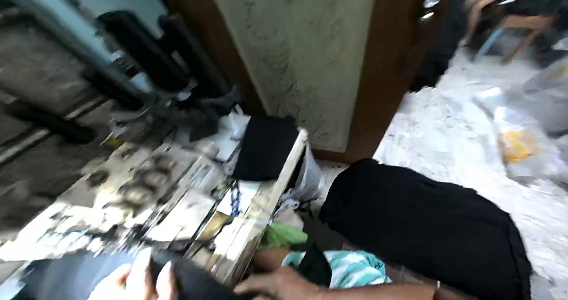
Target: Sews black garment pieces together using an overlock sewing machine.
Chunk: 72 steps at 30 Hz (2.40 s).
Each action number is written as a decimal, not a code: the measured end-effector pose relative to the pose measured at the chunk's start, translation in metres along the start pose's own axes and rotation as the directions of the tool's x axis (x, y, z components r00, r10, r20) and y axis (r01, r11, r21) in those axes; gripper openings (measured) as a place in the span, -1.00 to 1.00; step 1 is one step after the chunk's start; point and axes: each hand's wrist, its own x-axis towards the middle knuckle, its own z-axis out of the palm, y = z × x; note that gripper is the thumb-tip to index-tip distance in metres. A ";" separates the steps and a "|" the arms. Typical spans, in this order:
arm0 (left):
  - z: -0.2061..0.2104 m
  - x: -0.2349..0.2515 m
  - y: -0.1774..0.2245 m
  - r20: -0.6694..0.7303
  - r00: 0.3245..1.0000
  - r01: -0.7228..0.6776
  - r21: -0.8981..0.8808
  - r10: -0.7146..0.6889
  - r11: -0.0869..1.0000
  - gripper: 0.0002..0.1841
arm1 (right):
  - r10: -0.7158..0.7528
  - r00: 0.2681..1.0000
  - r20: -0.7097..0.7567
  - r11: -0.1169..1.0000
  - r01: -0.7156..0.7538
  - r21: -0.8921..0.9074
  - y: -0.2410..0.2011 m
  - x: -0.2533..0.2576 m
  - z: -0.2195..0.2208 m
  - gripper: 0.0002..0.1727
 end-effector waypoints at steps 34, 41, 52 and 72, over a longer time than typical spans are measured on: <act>0.008 -0.006 -0.006 -0.035 0.995 0.093 -0.063 -0.096 0.994 -0.30 | 0.170 0.985 0.000 0.979 -0.169 0.112 0.040 0.007 0.009 -0.68; -0.004 -0.012 0.004 0.028 0.996 0.086 -0.041 -0.085 0.995 -0.29 | 0.150 0.989 0.002 0.981 -0.149 0.127 0.040 0.004 0.010 -0.68; -0.001 -0.003 0.020 -0.070 0.992 0.109 -0.012 -0.109 0.994 -0.77 | 0.155 0.983 0.096 0.879 -0.182 0.441 0.024 0.014 0.009 -0.73; 0.007 0.002 0.007 -0.140 0.986 0.079 -0.113 -0.094 0.991 -0.81 | 0.152 0.988 -0.017 0.947 -0.140 0.290 0.021 0.106 0.030 -0.77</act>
